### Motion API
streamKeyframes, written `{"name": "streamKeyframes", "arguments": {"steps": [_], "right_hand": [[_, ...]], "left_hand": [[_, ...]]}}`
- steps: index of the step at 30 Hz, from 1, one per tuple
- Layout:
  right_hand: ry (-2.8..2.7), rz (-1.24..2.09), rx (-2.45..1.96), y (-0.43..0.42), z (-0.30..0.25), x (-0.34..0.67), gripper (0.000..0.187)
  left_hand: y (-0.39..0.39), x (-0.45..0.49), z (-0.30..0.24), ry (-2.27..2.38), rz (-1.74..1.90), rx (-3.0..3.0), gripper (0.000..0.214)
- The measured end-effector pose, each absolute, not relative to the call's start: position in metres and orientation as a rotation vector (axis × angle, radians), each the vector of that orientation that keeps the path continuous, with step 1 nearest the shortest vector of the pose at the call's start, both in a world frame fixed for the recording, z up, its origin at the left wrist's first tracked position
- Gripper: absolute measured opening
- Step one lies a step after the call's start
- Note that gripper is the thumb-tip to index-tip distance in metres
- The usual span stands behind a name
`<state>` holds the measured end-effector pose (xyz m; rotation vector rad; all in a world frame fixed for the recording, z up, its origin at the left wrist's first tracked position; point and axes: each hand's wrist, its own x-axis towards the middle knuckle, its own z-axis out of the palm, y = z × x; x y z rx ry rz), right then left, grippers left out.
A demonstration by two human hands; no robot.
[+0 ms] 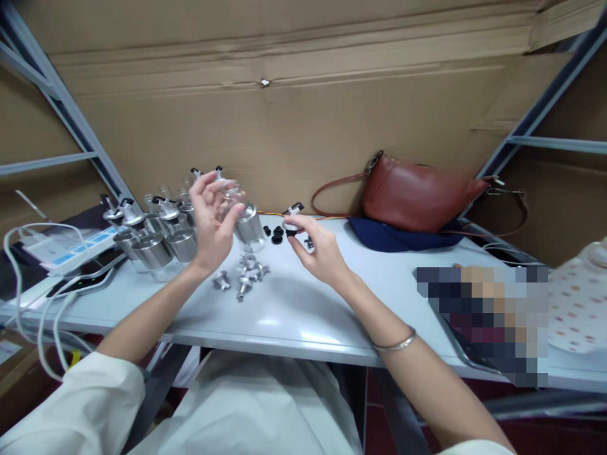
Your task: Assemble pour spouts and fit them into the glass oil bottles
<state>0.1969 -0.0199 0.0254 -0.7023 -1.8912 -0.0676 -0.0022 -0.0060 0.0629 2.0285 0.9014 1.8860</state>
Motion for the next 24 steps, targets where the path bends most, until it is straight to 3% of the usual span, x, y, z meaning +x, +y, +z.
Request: {"name": "streamKeyframes", "arguments": {"steps": [6, 15, 24], "right_hand": [[-1.765, -0.142, -0.724, -0.021, 0.030, 0.200, 0.041], [-1.686, -0.079, -0.697, -0.021, 0.026, 0.201, 0.054], [-1.798, -0.060, -0.579, -0.027, 0.024, 0.201, 0.062]], "left_hand": [[-0.026, 0.033, 0.059, 0.534, 1.496, 1.791, 0.067], [-0.021, 0.033, 0.038, 0.467, 1.353, 1.724, 0.077], [-0.022, 0.038, 0.022, 0.336, 1.232, 1.806, 0.054]]}}
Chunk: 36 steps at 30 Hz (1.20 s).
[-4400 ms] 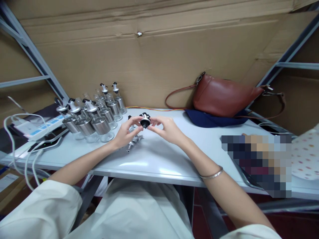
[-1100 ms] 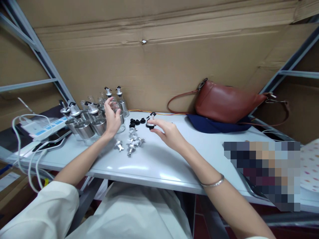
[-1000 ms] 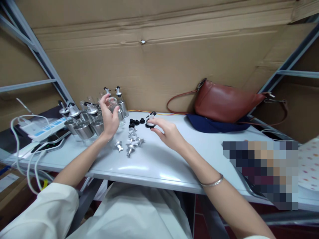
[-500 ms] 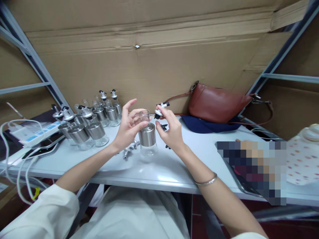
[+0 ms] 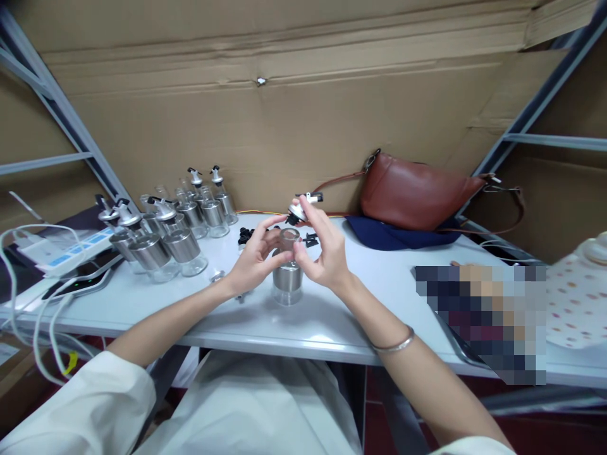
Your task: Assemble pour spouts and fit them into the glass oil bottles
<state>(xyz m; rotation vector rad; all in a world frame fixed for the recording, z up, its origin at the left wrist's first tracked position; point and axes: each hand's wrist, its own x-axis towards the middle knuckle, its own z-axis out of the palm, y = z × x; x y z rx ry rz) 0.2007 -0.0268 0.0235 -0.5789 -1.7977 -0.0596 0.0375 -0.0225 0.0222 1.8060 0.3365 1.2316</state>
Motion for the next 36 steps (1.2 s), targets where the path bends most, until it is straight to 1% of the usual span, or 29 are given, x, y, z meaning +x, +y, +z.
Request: {"name": "streamKeyframes", "arguments": {"steps": [2, 7, 13, 20, 29, 36], "right_hand": [[-1.809, -0.075, -0.578, -0.0283, 0.0236, 0.1996, 0.061], [-1.813, -0.105, -0.599, -0.0312, 0.0264, 0.1967, 0.054], [-1.798, -0.067, -0.618, -0.0277, 0.0254, 0.1990, 0.042], [-1.886, 0.015, -0.599, -0.0280, 0.0263, 0.1976, 0.040], [-1.862, -0.021, -0.553, -0.0305, 0.0295, 0.1960, 0.032], [-1.853, -0.107, -0.474, -0.0290, 0.0294, 0.1964, 0.030]], "left_hand": [[-0.0212, 0.0363, 0.0217, 0.317, 1.199, 1.819, 0.052], [-0.0198, 0.0314, 0.0254, 0.281, 1.166, 1.845, 0.060], [-0.0182, 0.0292, 0.0278, 0.281, 1.132, 1.895, 0.055], [-0.0151, 0.0291, 0.0259, 0.246, 1.118, 1.805, 0.051], [-0.0132, 0.0320, 0.0235, 0.219, 1.160, 1.743, 0.045], [-0.0138, 0.0312, 0.0277, 0.230, 1.136, 1.711, 0.044]]}}
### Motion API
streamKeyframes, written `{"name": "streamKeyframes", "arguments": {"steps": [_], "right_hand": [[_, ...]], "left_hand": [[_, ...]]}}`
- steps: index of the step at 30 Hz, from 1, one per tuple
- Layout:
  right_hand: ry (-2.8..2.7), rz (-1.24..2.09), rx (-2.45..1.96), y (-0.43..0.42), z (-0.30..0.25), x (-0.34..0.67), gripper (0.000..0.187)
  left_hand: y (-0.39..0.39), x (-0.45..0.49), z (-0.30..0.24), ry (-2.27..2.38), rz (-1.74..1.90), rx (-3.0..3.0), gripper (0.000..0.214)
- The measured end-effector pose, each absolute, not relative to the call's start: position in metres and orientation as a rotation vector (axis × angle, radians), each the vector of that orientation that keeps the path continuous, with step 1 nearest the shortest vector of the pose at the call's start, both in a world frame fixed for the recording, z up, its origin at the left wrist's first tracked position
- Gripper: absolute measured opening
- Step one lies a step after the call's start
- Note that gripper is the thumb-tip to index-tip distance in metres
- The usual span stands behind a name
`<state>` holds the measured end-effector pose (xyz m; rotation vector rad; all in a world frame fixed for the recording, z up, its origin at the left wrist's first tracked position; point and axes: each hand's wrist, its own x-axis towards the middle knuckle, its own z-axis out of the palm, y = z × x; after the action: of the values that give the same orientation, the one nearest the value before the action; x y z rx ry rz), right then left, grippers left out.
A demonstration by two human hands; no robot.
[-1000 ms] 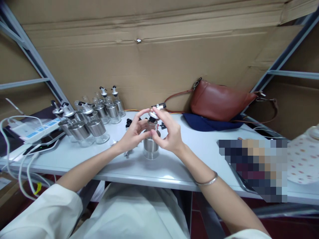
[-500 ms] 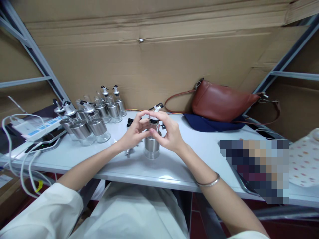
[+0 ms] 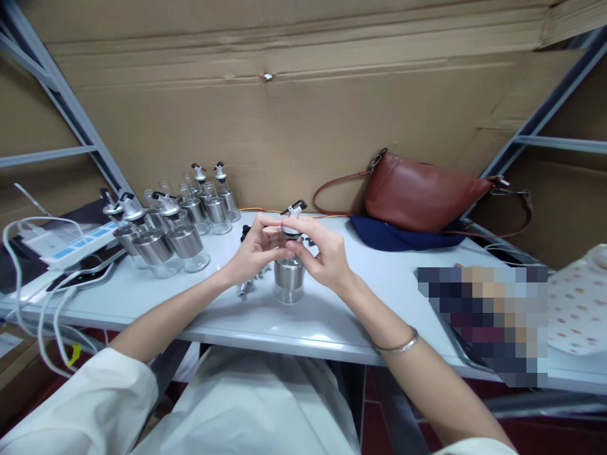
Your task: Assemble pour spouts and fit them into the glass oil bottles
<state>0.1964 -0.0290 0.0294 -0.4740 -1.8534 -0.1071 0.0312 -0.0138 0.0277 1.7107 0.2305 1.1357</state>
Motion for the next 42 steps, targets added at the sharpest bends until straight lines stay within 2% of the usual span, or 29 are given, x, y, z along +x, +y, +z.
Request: {"name": "streamKeyframes", "arguments": {"steps": [16, 24, 28, 33, 38, 42], "right_hand": [[-1.861, -0.379, -0.496, -0.031, 0.030, 0.196, 0.023], [-1.860, -0.361, -0.447, -0.027, 0.026, 0.204, 0.039], [-1.726, -0.264, -0.449, -0.025, 0.026, 0.203, 0.041], [-1.775, -0.311, -0.489, -0.028, 0.029, 0.199, 0.033], [-1.870, -0.340, -0.498, -0.027, 0.029, 0.197, 0.027], [-1.891, -0.323, -0.523, -0.024, 0.028, 0.198, 0.024]], "left_hand": [[-0.010, 0.033, 0.018, 0.231, 1.183, 1.664, 0.040], [-0.020, 0.032, 0.028, 0.341, 1.299, 1.921, 0.032], [-0.010, 0.018, 0.050, 0.511, 1.540, 1.950, 0.036], [0.019, -0.018, 0.074, 0.916, 1.736, 2.150, 0.021], [0.042, -0.047, 0.067, 1.348, 1.667, 2.248, 0.025], [0.056, -0.058, 0.050, 1.522, 1.593, 2.210, 0.031]]}}
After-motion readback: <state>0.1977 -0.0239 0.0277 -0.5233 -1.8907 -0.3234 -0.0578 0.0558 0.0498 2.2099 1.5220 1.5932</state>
